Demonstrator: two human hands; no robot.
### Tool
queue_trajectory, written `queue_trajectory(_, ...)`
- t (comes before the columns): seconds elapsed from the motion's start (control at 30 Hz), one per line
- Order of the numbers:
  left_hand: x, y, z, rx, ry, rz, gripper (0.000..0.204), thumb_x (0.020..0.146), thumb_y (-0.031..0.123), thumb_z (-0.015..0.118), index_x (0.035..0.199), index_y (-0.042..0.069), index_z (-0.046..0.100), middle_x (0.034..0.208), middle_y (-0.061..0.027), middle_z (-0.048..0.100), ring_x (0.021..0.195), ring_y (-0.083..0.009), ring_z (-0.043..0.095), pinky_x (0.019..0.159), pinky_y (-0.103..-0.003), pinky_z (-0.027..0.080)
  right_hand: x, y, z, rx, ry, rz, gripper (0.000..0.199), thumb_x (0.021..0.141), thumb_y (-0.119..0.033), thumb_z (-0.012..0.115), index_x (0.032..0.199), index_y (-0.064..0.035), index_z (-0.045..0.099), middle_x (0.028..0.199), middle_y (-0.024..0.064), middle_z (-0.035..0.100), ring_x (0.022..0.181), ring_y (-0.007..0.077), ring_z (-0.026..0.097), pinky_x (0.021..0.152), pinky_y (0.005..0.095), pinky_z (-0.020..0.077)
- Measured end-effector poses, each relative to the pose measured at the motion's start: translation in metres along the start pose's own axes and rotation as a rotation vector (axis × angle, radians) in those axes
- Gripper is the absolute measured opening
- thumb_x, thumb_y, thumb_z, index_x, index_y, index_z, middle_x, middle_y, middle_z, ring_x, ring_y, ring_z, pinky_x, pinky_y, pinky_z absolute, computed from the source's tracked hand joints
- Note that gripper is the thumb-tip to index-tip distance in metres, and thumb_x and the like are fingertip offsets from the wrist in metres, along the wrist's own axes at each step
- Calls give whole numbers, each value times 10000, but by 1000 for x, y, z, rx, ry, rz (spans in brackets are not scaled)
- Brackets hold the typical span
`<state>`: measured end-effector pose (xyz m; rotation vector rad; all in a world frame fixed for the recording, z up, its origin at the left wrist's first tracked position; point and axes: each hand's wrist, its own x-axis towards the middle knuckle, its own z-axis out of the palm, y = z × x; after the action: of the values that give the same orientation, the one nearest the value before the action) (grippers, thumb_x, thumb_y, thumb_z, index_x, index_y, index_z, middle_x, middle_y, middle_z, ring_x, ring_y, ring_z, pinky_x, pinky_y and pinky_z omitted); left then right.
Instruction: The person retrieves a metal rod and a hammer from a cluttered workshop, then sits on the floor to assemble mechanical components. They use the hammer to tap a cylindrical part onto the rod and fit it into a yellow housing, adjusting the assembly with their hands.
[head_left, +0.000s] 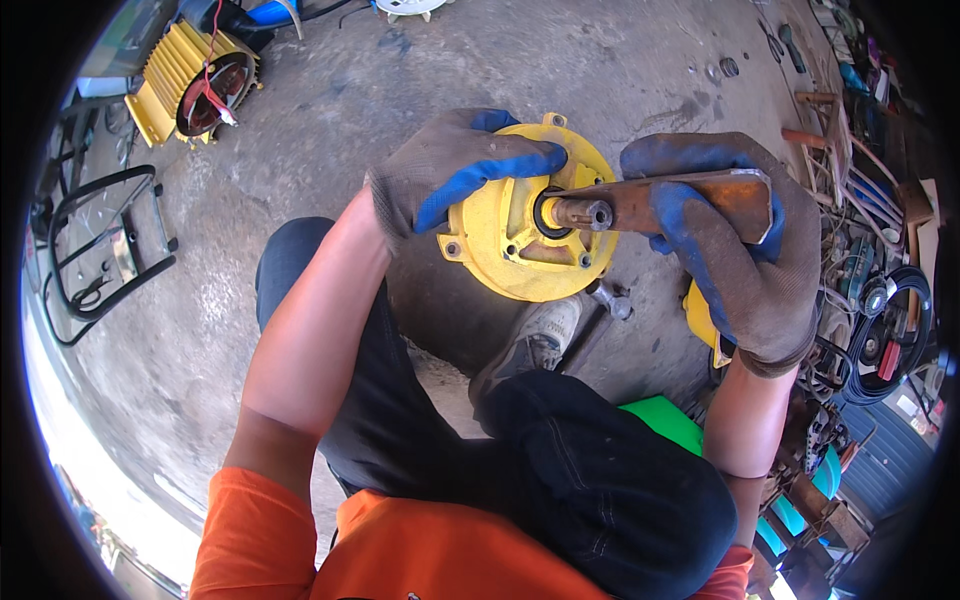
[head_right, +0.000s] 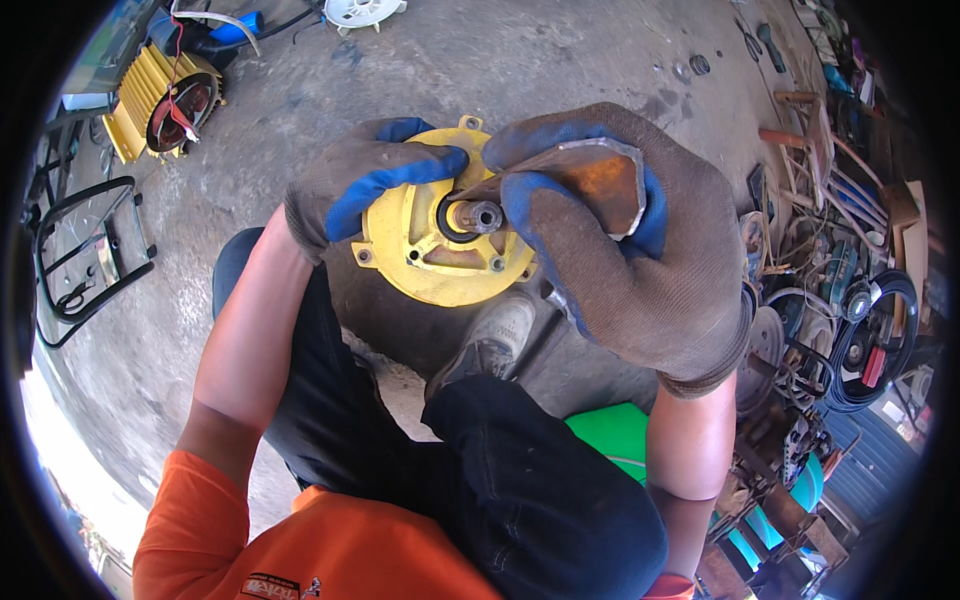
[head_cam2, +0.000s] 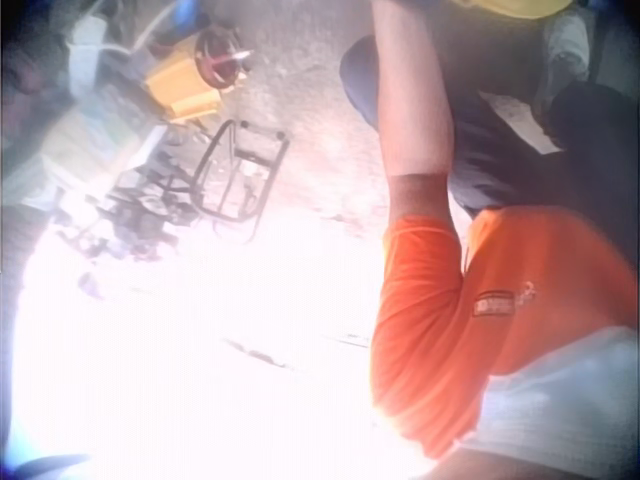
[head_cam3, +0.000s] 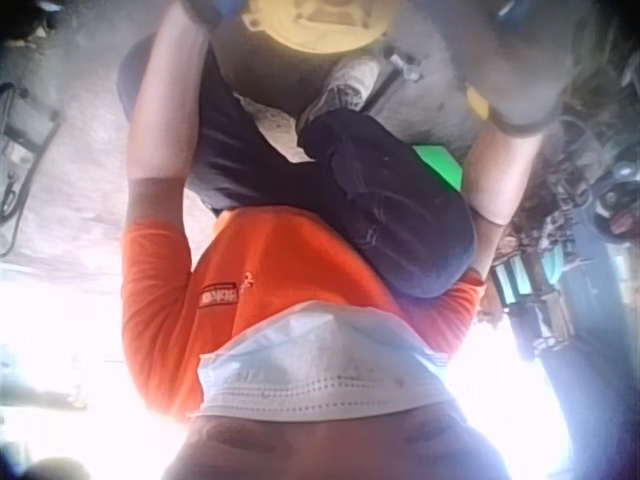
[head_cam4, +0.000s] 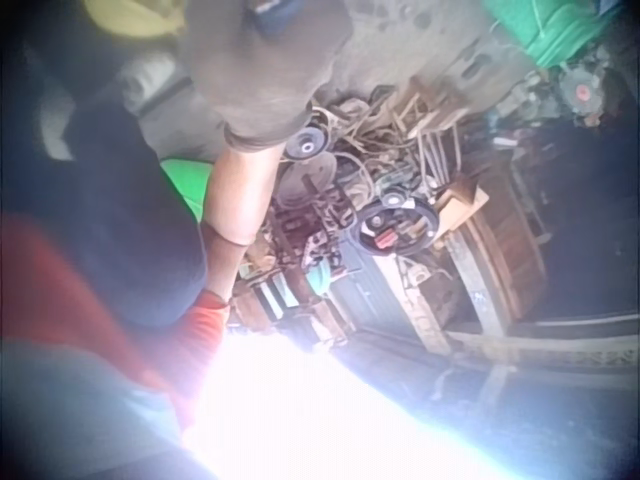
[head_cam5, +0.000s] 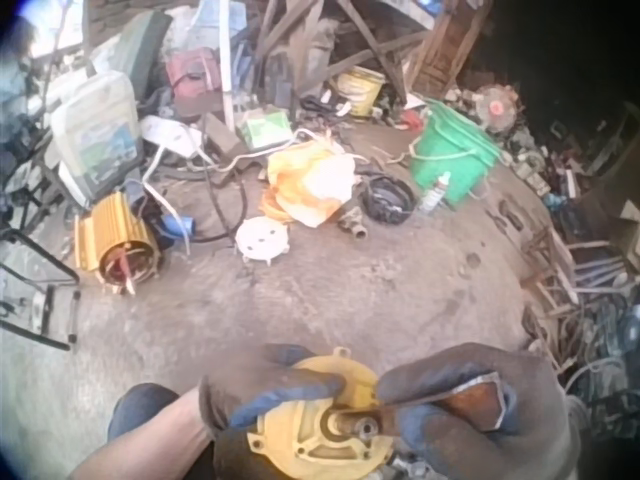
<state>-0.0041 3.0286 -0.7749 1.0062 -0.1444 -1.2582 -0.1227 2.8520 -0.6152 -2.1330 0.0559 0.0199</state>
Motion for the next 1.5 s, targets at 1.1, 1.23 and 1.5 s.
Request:
queue_trajectory(1.1,5,-12,-1,234,-86,188,343,887,161,712,1172,-22,654,1083,-133,697,947,-205,703,819,-307,594,-12,15,0,-121,-57,-130,235,897,-18,598,1109,68,647,1016,158,704,833,148,678,725,268,541)
queue_trajectory(1.23,-4,6,20,12,-23,-2,396,869,176,740,1176,-48,632,1044,-128,713,886,-186,711,767,-292,599,-16,5,-4,-90,-109,14,245,906,-30,591,1119,83,634,1024,170,700,828,163,689,716,272,554)
queue_trajectory(1.5,24,3,-10,940,-246,694,450,780,193,759,1206,83,665,1107,-149,703,1057,-341,654,937,-414,533,1,-3,-33,-126,-292,-200,343,793,-41,598,1108,89,638,1088,213,691,965,281,697,865,381,558)
